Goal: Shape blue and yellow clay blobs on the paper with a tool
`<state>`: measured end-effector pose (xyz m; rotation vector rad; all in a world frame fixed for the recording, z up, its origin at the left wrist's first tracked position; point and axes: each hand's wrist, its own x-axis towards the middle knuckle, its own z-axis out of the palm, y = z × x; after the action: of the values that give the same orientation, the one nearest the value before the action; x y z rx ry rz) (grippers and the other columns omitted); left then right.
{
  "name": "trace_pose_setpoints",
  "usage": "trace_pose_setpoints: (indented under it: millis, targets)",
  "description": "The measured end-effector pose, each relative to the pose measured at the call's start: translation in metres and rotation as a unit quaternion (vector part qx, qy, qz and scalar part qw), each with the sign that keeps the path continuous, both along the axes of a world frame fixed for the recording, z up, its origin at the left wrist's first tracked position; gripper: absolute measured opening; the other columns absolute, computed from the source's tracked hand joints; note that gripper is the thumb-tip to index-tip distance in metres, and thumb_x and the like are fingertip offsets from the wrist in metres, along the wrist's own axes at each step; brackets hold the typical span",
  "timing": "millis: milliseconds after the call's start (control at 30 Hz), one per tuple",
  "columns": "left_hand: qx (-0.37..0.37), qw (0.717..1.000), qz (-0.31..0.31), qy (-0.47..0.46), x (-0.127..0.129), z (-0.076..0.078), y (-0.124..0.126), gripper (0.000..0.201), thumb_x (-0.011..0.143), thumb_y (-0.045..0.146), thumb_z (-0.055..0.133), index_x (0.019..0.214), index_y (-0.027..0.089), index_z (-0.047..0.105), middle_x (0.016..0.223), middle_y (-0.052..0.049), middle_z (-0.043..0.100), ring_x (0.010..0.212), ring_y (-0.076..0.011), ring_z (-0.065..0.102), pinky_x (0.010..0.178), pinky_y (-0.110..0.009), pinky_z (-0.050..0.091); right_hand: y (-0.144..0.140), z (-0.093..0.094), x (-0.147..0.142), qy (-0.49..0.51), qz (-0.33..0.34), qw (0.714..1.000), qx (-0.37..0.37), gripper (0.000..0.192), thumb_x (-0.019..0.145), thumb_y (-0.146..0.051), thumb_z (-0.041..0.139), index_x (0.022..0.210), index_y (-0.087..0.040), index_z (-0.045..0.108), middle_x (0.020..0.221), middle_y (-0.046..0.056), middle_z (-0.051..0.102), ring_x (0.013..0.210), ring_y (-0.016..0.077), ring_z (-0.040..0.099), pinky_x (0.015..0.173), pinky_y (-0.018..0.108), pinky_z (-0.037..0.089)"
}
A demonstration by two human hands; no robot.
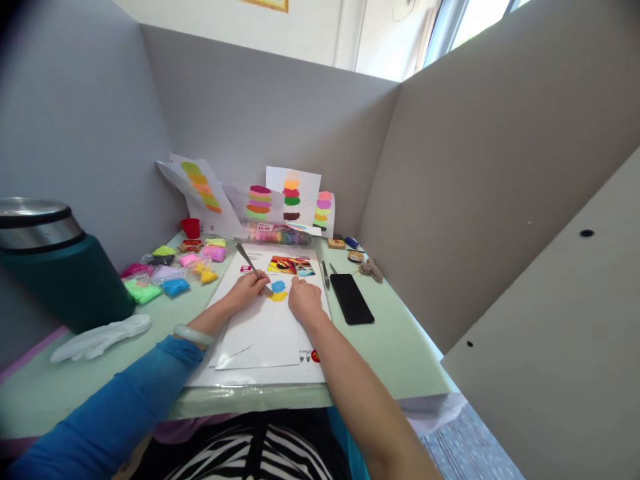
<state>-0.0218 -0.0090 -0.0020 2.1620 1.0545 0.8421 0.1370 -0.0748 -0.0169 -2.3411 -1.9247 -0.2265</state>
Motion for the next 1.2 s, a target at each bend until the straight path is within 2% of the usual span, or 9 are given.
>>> trace_pose_setpoints:
  millis: [133, 367, 567, 767, 1200]
  targets:
    - [-0.013, 1.0, -0.005, -0.01, 0.0013, -0.0002, -0.0012, 0.017, 0.079, 0.026, 0.045, 0.076, 0.016, 0.059, 0.062, -0.001, 0.059, 0.066, -0.0165, 0.057, 0.068, -0.026, 0.043, 0.0004, -0.0009, 0.0003, 0.002, 0.004, 1.0, 0.005, 0.028, 0.089, -0.024, 0.031, 0.11, -0.014, 0.046, 0.099, 0.015, 0.061, 0.086, 0.0221, 0.061, 0.073, 0.033, 0.042]
    - [0.02, 1.0, -0.001, 0.024, 0.003, -0.0033, 0.0051, 0.017, 0.079, 0.021, 0.044, 0.071, 0.016, 0.058, 0.065, -0.002, 0.06, 0.069, -0.0167, 0.057, 0.072, -0.027, 0.042, 0.002, -0.0041, 0.0021, 0.005, 0.01, 1.0, 0.015, 0.027, 0.089, -0.024, 0.031, 0.109, -0.014, 0.046, 0.098, 0.014, 0.062, 0.085, 0.0215, 0.061, 0.072, 0.033, 0.042]
    - [0.007, 1.0, -0.004, 0.003, 0.0, -0.003, 0.0037, 0.018, 0.08, 0.023, 0.043, 0.077, 0.016, 0.059, 0.067, -0.002, 0.06, 0.068, -0.0161, 0.057, 0.069, -0.026, 0.042, 0.001, -0.0029, 0.0016, 0.002, 0.009, 1.0, 0.006, 0.028, 0.089, -0.024, 0.031, 0.111, -0.014, 0.045, 0.099, 0.014, 0.061, 0.087, 0.0209, 0.061, 0.073, 0.032, 0.041]
    - [0.024, 0.999, -0.01, 0.026, 0.003, -0.0072, 0.0075, 0.018, 0.079, 0.021, 0.043, 0.072, 0.016, 0.058, 0.069, -0.003, 0.06, 0.068, -0.0161, 0.056, 0.071, -0.027, 0.041, -0.0002, 0.0002, -0.0002, -0.001, 0.0, 1.0, -0.001, 0.027, 0.089, -0.023, 0.03, 0.109, -0.015, 0.046, 0.1, 0.015, 0.061, 0.088, 0.0215, 0.061, 0.072, 0.033, 0.042]
    - [0.037, 0.999, -0.013, 0.034, 0.0036, -0.005, 0.006, 0.018, 0.079, 0.022, 0.043, 0.073, 0.016, 0.059, 0.067, -0.003, 0.06, 0.071, -0.0164, 0.057, 0.074, -0.027, 0.042, 0.0011, -0.0009, 0.0004, -0.005, 0.002, 1.0, 0.0, 0.027, 0.089, -0.023, 0.029, 0.109, -0.015, 0.046, 0.099, 0.015, 0.061, 0.086, 0.0225, 0.061, 0.071, 0.034, 0.042]
